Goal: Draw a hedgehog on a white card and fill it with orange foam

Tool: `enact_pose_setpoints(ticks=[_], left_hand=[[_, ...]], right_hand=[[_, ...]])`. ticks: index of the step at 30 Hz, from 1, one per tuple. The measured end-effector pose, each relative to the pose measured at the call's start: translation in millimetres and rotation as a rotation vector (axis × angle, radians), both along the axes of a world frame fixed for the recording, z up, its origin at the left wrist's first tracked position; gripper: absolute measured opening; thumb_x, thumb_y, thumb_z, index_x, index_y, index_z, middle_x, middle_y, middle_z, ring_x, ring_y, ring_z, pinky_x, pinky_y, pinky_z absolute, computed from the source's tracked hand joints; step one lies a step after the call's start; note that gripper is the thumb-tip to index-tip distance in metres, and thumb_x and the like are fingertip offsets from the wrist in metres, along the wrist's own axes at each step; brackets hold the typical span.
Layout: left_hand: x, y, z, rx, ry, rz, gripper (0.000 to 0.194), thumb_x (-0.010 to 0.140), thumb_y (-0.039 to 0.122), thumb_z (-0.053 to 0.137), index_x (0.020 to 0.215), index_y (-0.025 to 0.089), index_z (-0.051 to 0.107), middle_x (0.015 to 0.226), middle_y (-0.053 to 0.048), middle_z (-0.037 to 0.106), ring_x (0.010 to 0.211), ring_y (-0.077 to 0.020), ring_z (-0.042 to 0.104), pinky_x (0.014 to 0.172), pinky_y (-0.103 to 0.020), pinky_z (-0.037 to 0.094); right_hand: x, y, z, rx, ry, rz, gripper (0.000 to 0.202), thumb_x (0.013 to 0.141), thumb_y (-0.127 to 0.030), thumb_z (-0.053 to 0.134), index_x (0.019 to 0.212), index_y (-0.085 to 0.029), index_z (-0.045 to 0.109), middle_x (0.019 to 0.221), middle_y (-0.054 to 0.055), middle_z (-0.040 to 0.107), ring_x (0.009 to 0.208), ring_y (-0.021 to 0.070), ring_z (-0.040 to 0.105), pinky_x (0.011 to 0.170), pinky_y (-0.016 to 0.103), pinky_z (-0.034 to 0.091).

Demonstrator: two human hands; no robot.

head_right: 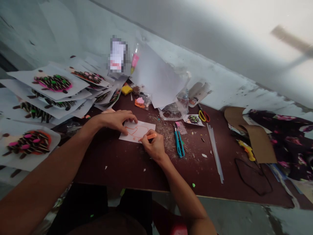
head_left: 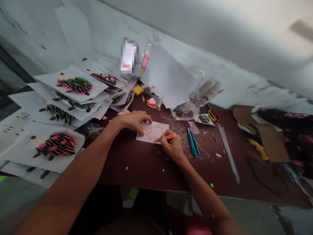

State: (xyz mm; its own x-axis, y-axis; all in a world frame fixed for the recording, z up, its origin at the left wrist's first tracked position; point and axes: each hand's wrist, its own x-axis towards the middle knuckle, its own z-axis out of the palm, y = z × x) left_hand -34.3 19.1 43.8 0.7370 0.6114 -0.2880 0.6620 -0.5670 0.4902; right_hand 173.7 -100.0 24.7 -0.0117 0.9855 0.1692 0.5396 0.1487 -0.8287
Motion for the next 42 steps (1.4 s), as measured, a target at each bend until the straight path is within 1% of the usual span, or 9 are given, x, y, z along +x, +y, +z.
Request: enact_pose_setpoints(ticks=[6, 11, 15, 20, 26, 32, 37, 42], left_hand=[[-0.2, 0.8, -1.2, 0.010, 0.004, -0.009, 0.065, 0.065, 0.041, 0.073, 0.127, 0.027, 0.060, 0.121, -0.005, 0.059, 0.108, -0.0271, 0.055, 0.095, -0.036, 0.038], [0.3, 0.9, -1.8, 0.013, 0.007, -0.008, 0.065, 0.065, 0.041, 0.073, 0.128, 0.027, 0.059, 0.120, -0.005, 0.059, 0.108, -0.0269, 0.055, 0.095, -0.036, 0.038], [0.3, 0.3, -0.8, 0.008, 0.003, -0.003, 0.065, 0.065, 0.041, 0.073, 0.127, 0.027, 0.060, 0.120, -0.005, 0.060, 0.109, -0.0273, 0.055, 0.096, -0.036, 0.038], [-0.1, 0.6, -1.6, 0.005, -0.004, -0.005, 0.064, 0.066, 0.040, 0.073, 0.127, 0.027, 0.060, 0.120, -0.005, 0.059, 0.109, -0.0274, 0.055, 0.096, -0.037, 0.038], [0.0, 0.8, -3.1, 0.014, -0.005, -0.008, 0.064, 0.066, 0.040, 0.073, 0.127, 0.027, 0.060, 0.119, -0.005, 0.059, 0.108, -0.0270, 0.055, 0.095, -0.037, 0.038], [0.4, -0.1, -1.2, 0.017, 0.007, 0.001, 0.063, 0.065, 0.039, 0.073, 0.126, 0.028, 0.060, 0.119, -0.004, 0.059, 0.107, -0.0269, 0.055, 0.095, -0.037, 0.039], [0.2, 0.6, -1.9, 0.017, 0.011, -0.003, 0.063, 0.066, 0.040, 0.073, 0.126, 0.028, 0.060, 0.118, -0.005, 0.059, 0.107, -0.0268, 0.055, 0.094, -0.036, 0.039], [0.0, 0.8, -2.8, 0.018, 0.006, -0.004, 0.063, 0.066, 0.041, 0.072, 0.127, 0.028, 0.060, 0.119, -0.004, 0.059, 0.107, -0.0263, 0.055, 0.094, -0.036, 0.038]], right_hand=[[1.7, 2.2, 0.8, 0.047, -0.046, -0.050, 0.024, 0.079, -0.031, 0.053, 0.057, -0.022, 0.049, 0.050, -0.003, 0.052, 0.044, 0.0092, 0.044, 0.045, 0.021, 0.030], [3.1, 2.9, 1.5, 0.025, -0.046, -0.051, 0.024, 0.078, -0.034, 0.053, 0.058, -0.021, 0.050, 0.051, -0.003, 0.052, 0.046, 0.0093, 0.043, 0.046, 0.021, 0.030], [2.5, 2.5, 2.1, 0.033, -0.050, -0.049, 0.024, 0.078, -0.033, 0.052, 0.057, -0.022, 0.049, 0.049, -0.004, 0.048, 0.045, 0.0091, 0.041, 0.045, 0.021, 0.029], [2.1, 2.0, 1.3, 0.025, -0.056, -0.023, 0.024, 0.078, -0.032, 0.051, 0.057, -0.021, 0.050, 0.050, -0.003, 0.051, 0.044, 0.0087, 0.042, 0.045, 0.021, 0.029], [4.1, 2.4, 1.1, 0.001, -0.061, -0.035, 0.023, 0.077, -0.031, 0.052, 0.058, -0.020, 0.052, 0.050, -0.003, 0.052, 0.044, 0.0085, 0.042, 0.045, 0.021, 0.030], [5.1, 3.8, 2.1, 0.030, -0.063, -0.056, 0.023, 0.078, -0.032, 0.052, 0.058, -0.021, 0.050, 0.049, -0.004, 0.050, 0.044, 0.0091, 0.042, 0.045, 0.022, 0.028], [6.8, 4.5, -0.3, 0.052, -0.088, -0.063, 0.024, 0.081, -0.034, 0.051, 0.060, -0.020, 0.053, 0.051, -0.003, 0.051, 0.045, 0.0088, 0.041, 0.046, 0.022, 0.029], [5.5, 4.1, -0.1, 0.050, -0.079, -0.051, 0.024, 0.079, -0.033, 0.052, 0.059, -0.021, 0.050, 0.051, -0.003, 0.051, 0.046, 0.0093, 0.043, 0.047, 0.022, 0.030]])
